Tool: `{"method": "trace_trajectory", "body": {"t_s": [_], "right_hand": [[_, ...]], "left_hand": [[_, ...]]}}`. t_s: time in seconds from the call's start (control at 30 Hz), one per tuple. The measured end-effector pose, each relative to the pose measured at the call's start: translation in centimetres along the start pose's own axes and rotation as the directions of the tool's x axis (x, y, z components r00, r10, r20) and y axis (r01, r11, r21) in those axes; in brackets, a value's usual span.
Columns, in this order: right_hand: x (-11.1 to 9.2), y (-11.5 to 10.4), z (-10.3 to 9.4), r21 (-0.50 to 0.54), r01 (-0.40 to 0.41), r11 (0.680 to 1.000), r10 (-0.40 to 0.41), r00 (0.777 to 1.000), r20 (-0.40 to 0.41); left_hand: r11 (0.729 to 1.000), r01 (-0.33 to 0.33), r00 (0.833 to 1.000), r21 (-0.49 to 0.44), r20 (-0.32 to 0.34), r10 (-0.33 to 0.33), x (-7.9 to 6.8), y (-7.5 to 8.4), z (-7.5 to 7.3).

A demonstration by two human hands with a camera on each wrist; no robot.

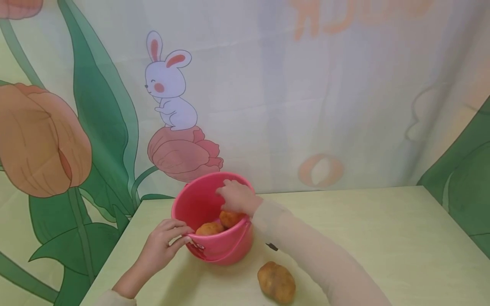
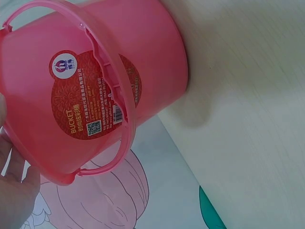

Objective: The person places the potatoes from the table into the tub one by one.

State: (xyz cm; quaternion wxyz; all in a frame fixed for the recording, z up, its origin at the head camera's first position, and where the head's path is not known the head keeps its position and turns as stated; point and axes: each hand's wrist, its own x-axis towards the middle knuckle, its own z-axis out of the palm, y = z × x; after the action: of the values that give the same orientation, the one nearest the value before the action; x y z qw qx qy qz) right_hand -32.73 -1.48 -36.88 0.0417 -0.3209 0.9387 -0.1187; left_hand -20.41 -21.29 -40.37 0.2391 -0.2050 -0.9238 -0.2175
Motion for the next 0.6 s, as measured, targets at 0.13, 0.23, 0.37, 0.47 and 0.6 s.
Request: {"method": "trace_trajectory", "body": {"t_s": [0.13,0.23,0.37,0.47,0.6], "right_hand": [[-0.2,-0.1,-0.2,0.011,-0.002,1.000,0.002,1.000,0.012],[-0.5,-0.1,-0.3,0.010,0.009,1.000,-0.009,1.000,0.004],[-0.9,-0.1,-0.5,0.016,0.024,1.000,-0.024,1.000,-0.012],[-1.4,-0.2,-0.8,0.032,0.034,0.999,-0.033,0.999,-0.016],[-1.9,-0.3,-0.9,0.037,0.063,0.997,-0.062,0.998,-0.013]], "left_hand": [[1.000,0.001,1.000,-0.006,0.002,-0.001,0.0,0.0,0.0],[1.000,0.002,1.000,-0.009,0.007,-0.002,0.0,0.0,-0.1],[1.000,-0.001,1.000,-0.010,0.006,0.001,0.0,0.0,0.0],[1.000,-0.010,1.000,-0.009,-0.001,0.010,-0.1,0.0,0.0],[1.000,-0.026,1.000,-0.006,-0.007,0.026,-0.1,0.0,-0.1]]}}
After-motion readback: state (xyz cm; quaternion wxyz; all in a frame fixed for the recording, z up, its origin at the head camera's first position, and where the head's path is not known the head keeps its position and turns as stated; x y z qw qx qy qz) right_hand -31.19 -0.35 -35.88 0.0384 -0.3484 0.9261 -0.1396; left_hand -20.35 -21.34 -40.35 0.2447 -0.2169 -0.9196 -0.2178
